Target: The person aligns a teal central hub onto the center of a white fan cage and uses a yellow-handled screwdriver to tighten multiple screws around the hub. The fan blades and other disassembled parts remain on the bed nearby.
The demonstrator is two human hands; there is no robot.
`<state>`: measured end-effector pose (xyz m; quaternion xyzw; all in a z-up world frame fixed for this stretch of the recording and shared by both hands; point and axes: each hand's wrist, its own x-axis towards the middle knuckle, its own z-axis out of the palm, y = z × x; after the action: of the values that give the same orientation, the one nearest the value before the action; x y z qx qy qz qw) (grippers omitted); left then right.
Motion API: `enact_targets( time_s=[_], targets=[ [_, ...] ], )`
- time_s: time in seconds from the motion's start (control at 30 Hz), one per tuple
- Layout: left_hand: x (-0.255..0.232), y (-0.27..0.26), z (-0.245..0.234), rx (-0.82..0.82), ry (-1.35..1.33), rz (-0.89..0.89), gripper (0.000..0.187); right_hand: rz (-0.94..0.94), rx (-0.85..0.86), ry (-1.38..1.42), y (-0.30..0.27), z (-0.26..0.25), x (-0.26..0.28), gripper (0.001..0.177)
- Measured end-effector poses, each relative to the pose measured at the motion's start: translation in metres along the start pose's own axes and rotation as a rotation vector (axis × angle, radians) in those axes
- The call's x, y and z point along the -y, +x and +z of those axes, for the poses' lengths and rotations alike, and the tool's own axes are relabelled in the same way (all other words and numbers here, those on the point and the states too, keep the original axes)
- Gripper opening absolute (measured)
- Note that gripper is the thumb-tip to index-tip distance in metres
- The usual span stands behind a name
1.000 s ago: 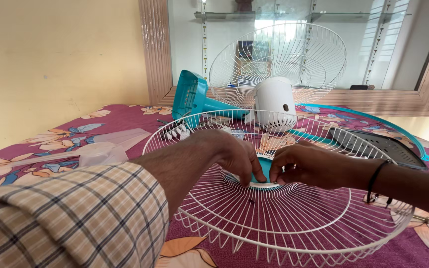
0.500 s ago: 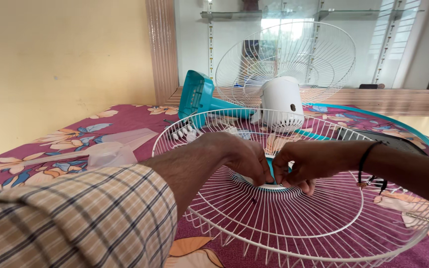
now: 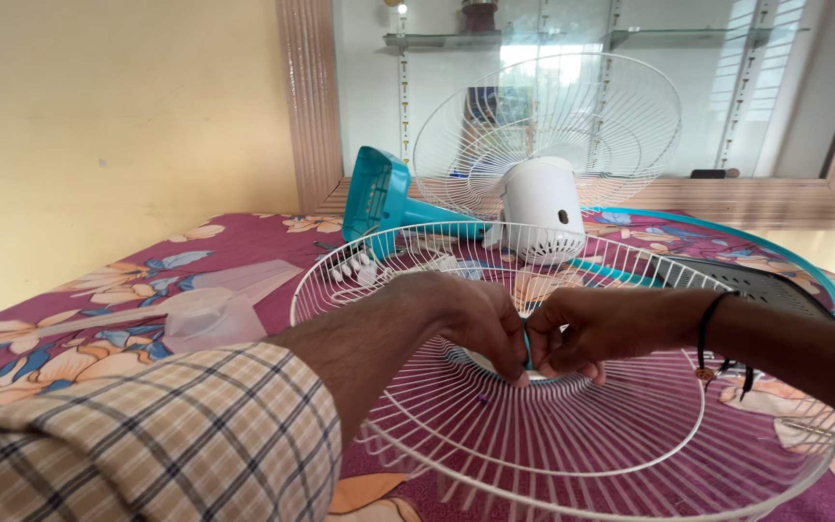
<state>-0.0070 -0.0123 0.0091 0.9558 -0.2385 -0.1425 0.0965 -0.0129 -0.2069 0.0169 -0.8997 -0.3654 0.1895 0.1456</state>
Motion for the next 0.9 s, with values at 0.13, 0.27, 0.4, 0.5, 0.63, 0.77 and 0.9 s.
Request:
enact_targets(
  time_s=[0.13, 0.27, 0.4, 0.5, 0.63, 0.77, 0.9],
  targets=[
    [0.000, -0.001, -0.003, 0.053, 0.004, -0.017, 0.054, 0.022, -0.074, 0.085, -0.008, 0.009, 0.006, 0.019],
    [0.004, -0.008, -0.006, 0.077, 0.012, -0.037, 0.054, 0.007, -0.123, 0.171, -0.017, 0.014, 0.010, 0.016],
    [0.003, -0.013, -0.005, 0.073, -0.010, -0.059, 0.053, 0.055, -0.145, 0.183, -0.013, 0.016, 0.015, 0.011],
    [0.003, -0.015, -0.003, 0.056, -0.037, -0.074, 0.054, 0.040, -0.175, 0.110, -0.014, 0.018, 0.015, 0.008],
    [0.004, -0.019, 0.001, 0.041, -0.054, -0.044, 0.053, 0.108, -0.204, 0.056, -0.012, 0.020, 0.018, 0.009],
    [0.000, -0.018, 0.006, 0.036, -0.083, -0.044, 0.046, 0.123, -0.220, 0.047, -0.013, 0.022, 0.015, 0.014],
    [-0.006, -0.019, 0.009, 0.003, -0.094, -0.015, 0.045, 0.093, -0.212, 0.109, -0.016, 0.021, 0.017, 0.023]
  ],
)
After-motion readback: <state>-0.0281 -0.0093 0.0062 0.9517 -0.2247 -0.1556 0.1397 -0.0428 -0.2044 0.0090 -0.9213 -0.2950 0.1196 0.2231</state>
